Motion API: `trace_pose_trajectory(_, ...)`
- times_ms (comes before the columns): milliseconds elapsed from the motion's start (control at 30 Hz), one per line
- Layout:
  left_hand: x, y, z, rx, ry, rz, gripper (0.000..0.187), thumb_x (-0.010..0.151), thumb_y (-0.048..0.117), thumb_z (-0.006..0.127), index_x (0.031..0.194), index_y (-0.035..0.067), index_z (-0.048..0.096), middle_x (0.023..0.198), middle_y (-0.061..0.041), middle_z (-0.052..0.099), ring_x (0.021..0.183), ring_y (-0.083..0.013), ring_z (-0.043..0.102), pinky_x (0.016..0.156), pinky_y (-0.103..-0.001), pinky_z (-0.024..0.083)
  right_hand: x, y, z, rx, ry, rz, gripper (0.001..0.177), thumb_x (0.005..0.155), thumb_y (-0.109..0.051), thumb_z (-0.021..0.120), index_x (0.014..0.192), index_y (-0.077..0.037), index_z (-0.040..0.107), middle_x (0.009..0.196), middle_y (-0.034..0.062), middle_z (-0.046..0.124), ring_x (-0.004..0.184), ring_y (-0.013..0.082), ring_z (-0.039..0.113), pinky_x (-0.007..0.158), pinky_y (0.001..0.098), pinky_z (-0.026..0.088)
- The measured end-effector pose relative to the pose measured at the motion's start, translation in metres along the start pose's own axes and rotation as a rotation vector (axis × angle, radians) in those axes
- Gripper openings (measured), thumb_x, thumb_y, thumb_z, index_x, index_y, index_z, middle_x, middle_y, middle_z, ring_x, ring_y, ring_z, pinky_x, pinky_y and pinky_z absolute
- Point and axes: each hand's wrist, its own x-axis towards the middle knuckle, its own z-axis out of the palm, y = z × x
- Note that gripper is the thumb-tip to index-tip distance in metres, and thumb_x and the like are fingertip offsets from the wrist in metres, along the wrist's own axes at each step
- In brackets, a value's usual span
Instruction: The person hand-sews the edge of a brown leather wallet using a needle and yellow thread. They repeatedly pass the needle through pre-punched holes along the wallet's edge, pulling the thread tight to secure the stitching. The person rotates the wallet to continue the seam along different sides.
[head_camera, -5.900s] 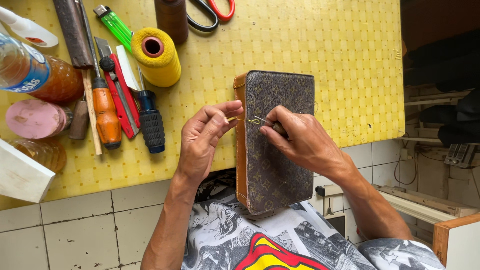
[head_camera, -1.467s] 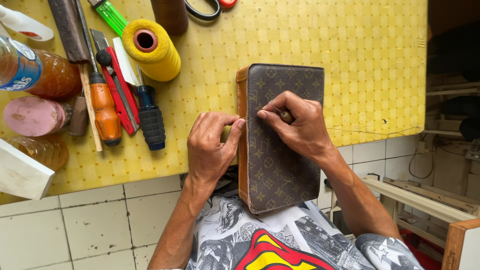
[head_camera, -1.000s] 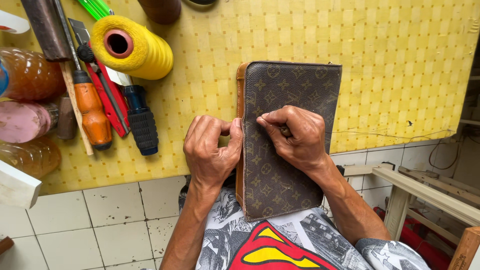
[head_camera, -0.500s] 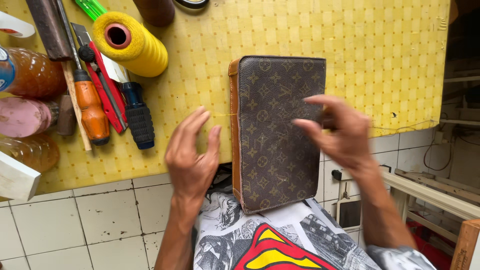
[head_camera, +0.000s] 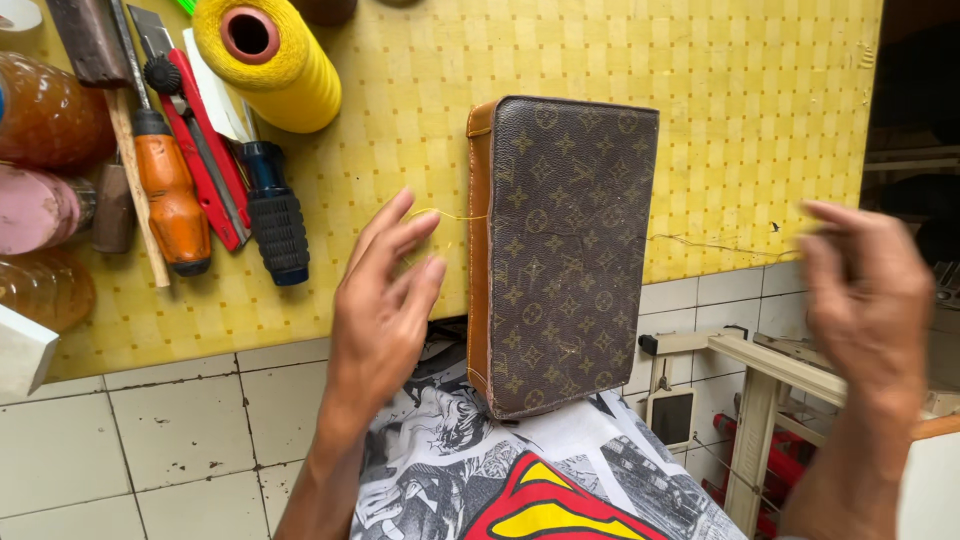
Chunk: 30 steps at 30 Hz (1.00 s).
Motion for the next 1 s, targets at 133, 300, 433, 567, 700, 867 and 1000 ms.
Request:
trace_pose_trajectory(133,0.028,-0.008,0.010,-0.144,-0.150,-0.002,0.040,0.095,0.013,0.051,0.134,0.003,0.048,0.152,-0.019,0.038,0.132,-0.0273,0.053,0.106,-0.034,0.048,0.039,-0.082,0.040,0.267,-0.166,-0.228,0.038,0.092,-0.002,0.068,0.128,0.001,0.057,0.110,0.0154,0.069,0.096,0.0217,0.068,0.094,0.0320,0.056)
trace_pose_trajectory(300,0.035,-0.014,0.013,-0.223,-0.180,-0.070,0.038,0.094,0.010,0.052,0.132,0.007,0.052,0.133,-0.008,0.058,0.119,-0.0141,0.058,0.107,-0.026,0.046,0.062,-0.129,0.068,0.286,-0.304,-0.512,0.024,0.096,-0.011,0.063,0.120,-0.008,0.065,0.101,0.0103,0.061,0.086,0.0202,0.061,0.073,0.0299,0.049)
trace_pose_trajectory(433,0.038,-0.021,0.011,-0.220,-0.184,-0.057,0.037,0.094,0.011,0.054,0.132,0.008,0.053,0.130,-0.007,0.060,0.118,-0.0138,0.059,0.107,-0.026,0.046,0.065,-0.129,0.074,0.314,-0.339,-0.496,0.023,0.096,-0.010,0.062,0.120,-0.008,0.065,0.099,0.0102,0.061,0.085,0.0204,0.061,0.074,0.0303,0.049)
trace_pose_trajectory(567,0.040,-0.018,0.010,-0.225,-0.201,-0.079,0.039,0.093,0.012,0.056,0.132,0.009,0.053,0.128,-0.004,0.060,0.116,-0.0127,0.059,0.107,-0.027,0.047,0.065,-0.129,0.076,0.322,-0.334,-0.486,0.023,0.096,-0.009,0.062,0.119,-0.008,0.065,0.099,0.0102,0.060,0.085,0.0199,0.060,0.074,0.0295,0.048)
trace_pose_trajectory(700,0.040,-0.018,0.011,-0.214,-0.190,-0.104,0.038,0.093,0.011,0.058,0.131,0.009,0.056,0.121,-0.001,0.063,0.108,-0.0071,0.058,0.103,-0.023,0.050,0.066,-0.129,0.076,0.327,-0.355,-0.474,0.022,0.097,-0.009,0.060,0.118,-0.008,0.066,0.099,0.0102,0.060,0.084,0.0202,0.060,0.074,0.0298,0.048)
trace_pose_trajectory(867,0.040,-0.019,0.011,-0.227,-0.195,-0.106,0.038,0.092,0.011,0.058,0.130,0.009,0.056,0.126,-0.003,0.062,0.114,-0.0108,0.058,0.104,-0.025,0.050,0.069,-0.132,0.073,0.323,-0.375,-0.476,0.021,0.097,-0.009,0.058,0.117,-0.007,0.066,0.099,0.0103,0.062,0.085,0.0206,0.061,0.074,0.0299,0.048)
trace_pose_trajectory(1000,0.041,-0.020,0.011,-0.216,-0.201,-0.089,0.038,0.092,0.010,0.059,0.130,0.010,0.057,0.127,-0.002,0.061,0.111,-0.0090,0.058,0.103,-0.024,0.051,0.068,-0.131,0.075,0.321,-0.361,-0.491,0.021,0.097,-0.008,0.060,0.117,-0.008,0.066,0.096,0.0102,0.061,0.083,0.0203,0.059,0.072,0.0300,0.047)
